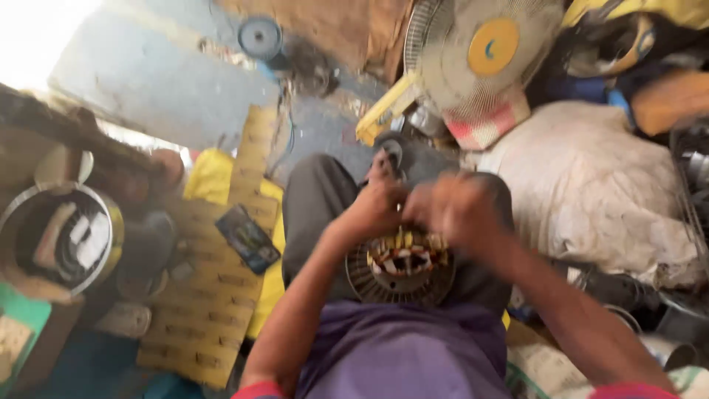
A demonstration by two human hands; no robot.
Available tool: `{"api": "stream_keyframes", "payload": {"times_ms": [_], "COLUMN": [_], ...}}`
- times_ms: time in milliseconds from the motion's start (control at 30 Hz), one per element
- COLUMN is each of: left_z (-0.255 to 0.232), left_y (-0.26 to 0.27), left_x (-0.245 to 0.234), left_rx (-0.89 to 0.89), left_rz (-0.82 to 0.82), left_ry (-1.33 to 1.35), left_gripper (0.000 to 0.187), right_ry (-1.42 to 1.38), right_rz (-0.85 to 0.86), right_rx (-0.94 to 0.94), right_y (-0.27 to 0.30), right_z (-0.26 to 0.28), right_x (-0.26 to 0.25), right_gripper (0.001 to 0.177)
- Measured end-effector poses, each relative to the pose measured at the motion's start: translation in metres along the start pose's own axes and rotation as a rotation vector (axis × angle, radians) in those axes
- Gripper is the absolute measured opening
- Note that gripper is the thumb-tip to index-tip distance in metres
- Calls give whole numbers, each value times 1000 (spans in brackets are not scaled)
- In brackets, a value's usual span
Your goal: Repairing or rewinding the copper coils of a ceiling fan motor stator.
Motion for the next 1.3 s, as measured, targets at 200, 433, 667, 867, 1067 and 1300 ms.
{"api": "stream_keyframes", "payload": {"times_ms": [200,433,667,867,1067,1300], "left_z": [-39,-81,6,-29,-59,-65], "left_y": [45,60,1,65,108,113], "left_x": [-1,-18,-10,4,7,12], "left_rx": [-121,333,-95,-39,223,246], "left_rz": [-108,-465,41,-198,-301,-263], "left_ry": [274,11,157,473,-94,-104], "left_gripper": [14,13,14,23,39,50], "right_ry": [-393,-372,-111,-543,-589,-765], "right_rz": [341,37,53,351,300,530], "right_rx": [144,266,32,75,602,320], "right_y": [48,40,17,63,55,47], "right_z": [20,-58,4,22,-5,-4], "right_x": [-41,42,10,-29,-22,-35], "right_gripper": [6,14,25,6,15,9]}}
Point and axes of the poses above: each hand's wrist, its own y-axis away from the middle knuckle, its own x-axis out of the palm, z = x × y, the point moved 1 cm from there along -y, towards the middle knuckle, and after that the axes turned 7 degrees about -z, right-handed, at the moved point
